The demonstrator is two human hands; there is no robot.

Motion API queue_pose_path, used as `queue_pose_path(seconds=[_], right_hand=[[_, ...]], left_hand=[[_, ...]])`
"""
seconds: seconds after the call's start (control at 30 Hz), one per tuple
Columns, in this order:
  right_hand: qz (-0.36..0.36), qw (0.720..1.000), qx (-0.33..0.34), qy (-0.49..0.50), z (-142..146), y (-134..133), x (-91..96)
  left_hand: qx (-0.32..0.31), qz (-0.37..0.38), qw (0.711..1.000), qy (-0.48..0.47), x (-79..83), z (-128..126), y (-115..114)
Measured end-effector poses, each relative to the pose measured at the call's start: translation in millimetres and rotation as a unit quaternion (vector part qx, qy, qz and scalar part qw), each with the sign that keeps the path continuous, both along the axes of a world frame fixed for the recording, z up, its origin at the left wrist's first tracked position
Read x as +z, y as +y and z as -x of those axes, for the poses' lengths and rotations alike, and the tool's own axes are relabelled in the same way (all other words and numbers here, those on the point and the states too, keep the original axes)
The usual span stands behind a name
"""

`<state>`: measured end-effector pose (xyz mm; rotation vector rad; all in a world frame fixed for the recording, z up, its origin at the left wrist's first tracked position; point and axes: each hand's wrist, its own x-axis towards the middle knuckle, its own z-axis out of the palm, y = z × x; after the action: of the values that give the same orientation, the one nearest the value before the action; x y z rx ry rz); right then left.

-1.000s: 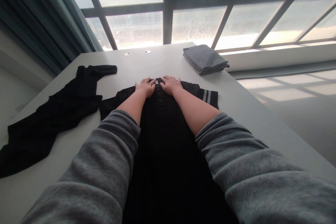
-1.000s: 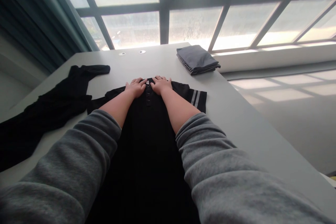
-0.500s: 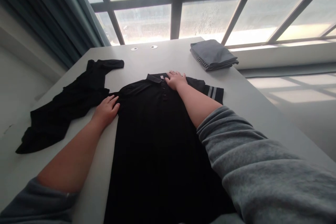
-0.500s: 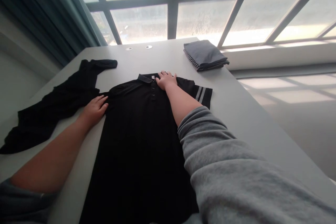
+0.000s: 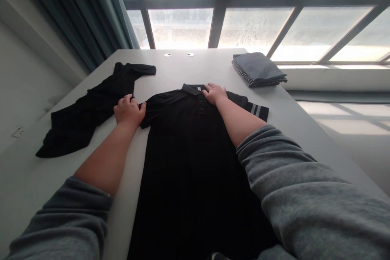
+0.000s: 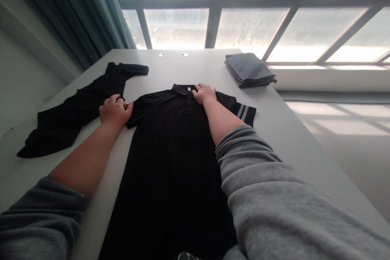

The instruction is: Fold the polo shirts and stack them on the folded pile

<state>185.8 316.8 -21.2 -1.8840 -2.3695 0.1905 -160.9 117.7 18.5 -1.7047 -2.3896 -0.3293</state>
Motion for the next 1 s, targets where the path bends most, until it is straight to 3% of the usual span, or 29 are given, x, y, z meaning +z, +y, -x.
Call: queue_pose_path(seconds=[0.1, 0.2, 0.33, 0.53, 0.7, 0.8, 0.87, 1.0], right_hand=[[-0.006, 1.0, 0.0, -0.001, -2, 0, -0.5], [-0.007, 1.0, -0.002, -0.003, -3, -1, 0.3], [-0.003, 1.0, -0.001, -0.002, -3, -2, 2.4], [0.001, 1.0, 0.0, -0.003, -3, -1, 4.2], [0.0, 1.0, -0.007, 0.002, -4, -4, 5.3], [-0.013, 1.0, -0.015, 0.012, -4, -5, 4.7], [-0.024, 0.999, -0.017, 0.022, -2, -6, 4.8], [-0.049, 0.998, -0.019, 0.034, -2, -14, 9.7]], left_hand=[[-0.099, 0.008, 0.995, 0.013, 1.4, -22, 9], [-0.178, 0.112, 0.978, -0.012, -4.8, -36, 24], [-0.142, 0.208, 0.966, -0.056, -13.8, -33, 38], [-0.09, 0.215, 0.971, -0.046, -17.2, -16, 41], [-0.002, 0.195, 0.981, -0.018, -10.1, -26, 40], [-0.093, 0.123, 0.988, 0.0, -8.5, -39, 41], [-0.162, 0.132, 0.978, -0.017, -11.1, -44, 44], [-0.172, 0.2, 0.964, -0.04, -19.4, -44, 48]])
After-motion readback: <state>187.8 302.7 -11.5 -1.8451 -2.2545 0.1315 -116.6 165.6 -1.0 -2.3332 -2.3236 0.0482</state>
